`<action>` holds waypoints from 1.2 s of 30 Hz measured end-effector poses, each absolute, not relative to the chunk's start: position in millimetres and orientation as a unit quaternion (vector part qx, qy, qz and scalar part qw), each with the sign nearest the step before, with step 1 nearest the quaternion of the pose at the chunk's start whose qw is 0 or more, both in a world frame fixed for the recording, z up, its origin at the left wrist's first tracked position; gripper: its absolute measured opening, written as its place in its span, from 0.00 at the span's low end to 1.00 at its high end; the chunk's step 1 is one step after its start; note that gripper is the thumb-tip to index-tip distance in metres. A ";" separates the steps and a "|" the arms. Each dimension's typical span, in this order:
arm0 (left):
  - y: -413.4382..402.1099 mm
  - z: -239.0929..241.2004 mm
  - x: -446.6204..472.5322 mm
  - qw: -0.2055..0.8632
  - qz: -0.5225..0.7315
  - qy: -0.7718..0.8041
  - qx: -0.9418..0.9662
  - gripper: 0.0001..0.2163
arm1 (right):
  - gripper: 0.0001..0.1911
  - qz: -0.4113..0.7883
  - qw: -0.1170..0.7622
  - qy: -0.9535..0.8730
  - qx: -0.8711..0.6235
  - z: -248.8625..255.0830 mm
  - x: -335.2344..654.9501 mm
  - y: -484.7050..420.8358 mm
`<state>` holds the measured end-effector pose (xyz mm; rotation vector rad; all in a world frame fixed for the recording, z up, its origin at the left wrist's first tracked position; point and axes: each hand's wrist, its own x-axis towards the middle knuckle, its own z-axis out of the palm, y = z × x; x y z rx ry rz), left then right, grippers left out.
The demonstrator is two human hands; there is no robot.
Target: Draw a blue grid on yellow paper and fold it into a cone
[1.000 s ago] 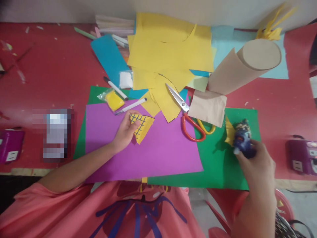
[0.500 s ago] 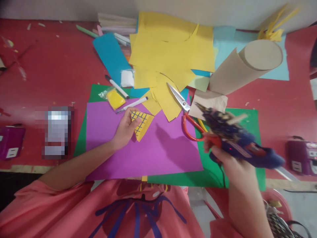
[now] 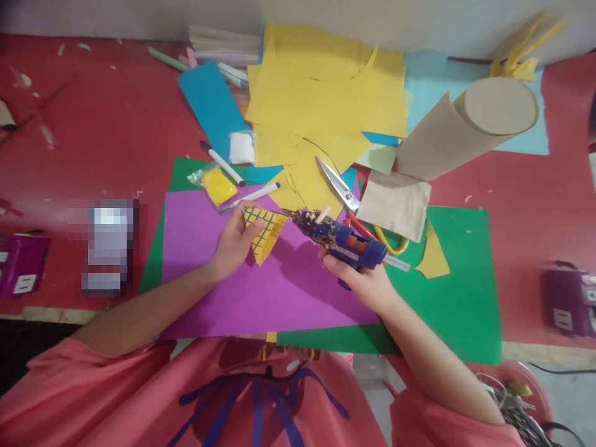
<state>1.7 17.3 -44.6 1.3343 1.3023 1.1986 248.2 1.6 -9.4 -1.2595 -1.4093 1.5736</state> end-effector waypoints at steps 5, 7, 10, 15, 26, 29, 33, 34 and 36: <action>18.5 -48.0 1.2 0.452 0.478 0.527 0.538 0.15 | 0.15 0.608 0.322 -0.531 -0.495 -20.9 245.2 -2.5; 18.5 -48.8 1.3 0.443 0.480 0.528 0.543 0.15 | 0.15 0.604 0.311 -0.529 -0.509 -22.9 243.8 -4.8; 18.8 -48.8 1.3 0.429 0.479 0.531 0.552 0.14 | 0.16 0.601 0.298 -0.534 -0.515 -23.8 241.9 -5.5; 19.6 -46.7 1.5 0.459 0.481 0.516 0.541 0.15 | 0.15 0.590 0.295 -0.548 -0.514 -22.8 242.0 -3.9; 19.3 -46.6 1.4 0.450 0.479 0.516 0.550 0.15 | 0.13 0.583 0.277 -0.568 -0.511 -19.7 239.6 -2.9; 19.3 -47.0 1.5 0.445 0.479 0.516 0.553 0.15 | 0.13 0.582 0.273 -0.571 -0.510 -19.3 239.4 -3.5; 19.1 -46.3 2.0 0.446 0.478 0.518 0.551 0.15 | 0.14 0.576 0.278 -0.568 -0.518 -20.6 238.5 -3.7; 19.1 -45.9 2.2 0.447 0.478 0.518 0.551 0.15 | 0.14 0.575 0.280 -0.566 -0.520 -20.9 238.3 -3.6; 19.1 -45.5 2.3 0.447 0.476 0.520 0.551 0.15 | 0.15 0.575 0.280 -0.564 -0.522 -21.1 237.9 -3.4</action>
